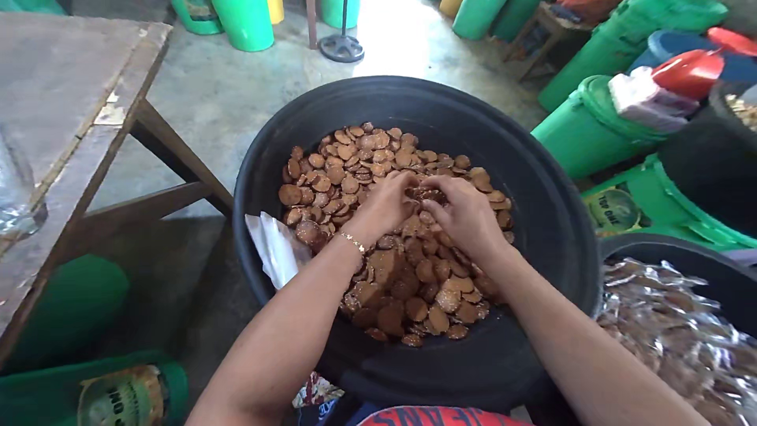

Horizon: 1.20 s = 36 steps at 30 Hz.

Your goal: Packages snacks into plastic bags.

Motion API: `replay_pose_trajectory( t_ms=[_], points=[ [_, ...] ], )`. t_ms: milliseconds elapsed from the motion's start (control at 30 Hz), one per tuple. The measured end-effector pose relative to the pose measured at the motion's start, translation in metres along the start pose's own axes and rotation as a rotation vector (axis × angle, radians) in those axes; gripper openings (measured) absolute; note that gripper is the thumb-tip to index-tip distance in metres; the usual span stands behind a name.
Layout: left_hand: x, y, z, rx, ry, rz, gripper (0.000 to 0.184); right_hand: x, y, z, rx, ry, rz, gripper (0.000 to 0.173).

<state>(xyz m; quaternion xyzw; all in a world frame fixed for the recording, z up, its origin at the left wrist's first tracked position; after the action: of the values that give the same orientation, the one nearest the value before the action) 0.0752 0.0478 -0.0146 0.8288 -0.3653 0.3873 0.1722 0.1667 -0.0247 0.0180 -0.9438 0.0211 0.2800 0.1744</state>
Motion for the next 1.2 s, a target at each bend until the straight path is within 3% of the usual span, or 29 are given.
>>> replay_pose_trajectory(
  t_ms=[33,100,200,300,333,400,467,533,567,633,667,733,800,833,1033,1200],
  points=[
    [0.005,0.0,0.001,0.061,0.022,0.03,0.046,-0.005,0.001,0.002,-0.01,0.132,-0.048,0.03],
    [0.019,0.002,0.007,0.139,-0.04,0.082,0.05,-0.005,0.001,0.006,-0.061,0.211,0.047,0.03],
    [0.053,0.018,0.017,0.244,-0.184,0.294,0.053,0.008,0.003,0.004,-0.069,0.006,0.305,0.022],
    [0.08,0.041,-0.02,0.439,-0.074,0.649,0.042,0.009,-0.001,-0.029,0.117,-0.178,0.165,0.028],
    [0.078,0.044,-0.04,0.486,0.044,0.682,0.039,0.004,-0.004,-0.047,0.152,-0.204,0.078,0.031],
    [0.052,0.033,-0.064,0.36,0.395,0.548,0.053,-0.012,-0.012,-0.078,0.082,-0.28,-0.067,0.034],
    [0.029,0.021,-0.046,-0.013,0.914,0.404,0.058,-0.036,-0.013,-0.096,-0.01,-0.343,-0.203,0.028],
    [0.034,0.024,-0.019,-0.341,1.208,0.373,0.055,-0.058,-0.01,-0.11,0.066,-0.364,-0.364,0.023],
    [0.039,0.025,-0.012,-0.408,1.279,0.365,0.048,-0.06,-0.008,-0.117,0.174,-0.414,-0.406,0.02],
    [0.042,0.024,-0.018,-0.354,1.367,0.363,0.039,-0.048,-0.001,-0.111,0.326,-0.439,-0.326,0.013],
    [0.04,0.023,-0.026,-0.281,1.391,0.38,0.039,-0.038,0.004,-0.093,0.297,-0.343,-0.24,0.011],
    [0.032,0.019,-0.046,-0.145,1.499,0.433,0.044,-0.025,0.023,-0.027,-0.056,-0.077,-0.196,0.019],
    [0.027,0.018,-0.06,-0.104,1.58,0.518,0.059,-0.023,0.052,0.045,-0.511,0.189,-0.319,0.028],
    [0.026,0.019,-0.063,-0.096,1.608,0.54,0.067,-0.021,0.063,0.066,-0.59,0.271,-0.394,0.027],
    [0.025,0.018,-0.059,-0.051,1.588,0.471,0.069,-0.013,0.057,0.098,-0.616,0.196,-0.373,0.028],
    [0.023,0.016,-0.067,0.017,1.558,0.519,0.071,-0.018,0.05,0.114,-0.897,0.291,-0.132,0.047]
  ],
)
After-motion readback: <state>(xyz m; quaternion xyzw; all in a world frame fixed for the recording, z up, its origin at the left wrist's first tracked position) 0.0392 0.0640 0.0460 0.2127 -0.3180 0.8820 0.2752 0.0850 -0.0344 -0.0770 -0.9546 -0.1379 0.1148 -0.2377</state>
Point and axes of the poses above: each hand's wrist, its own y-axis away from the middle knuckle, its own z-axis out of the palm, x = y × z, the point moved 8 cm from there along -y, towards the middle knuckle, and after that the axes turned 3 degrees about x, right-handed, at the moved point
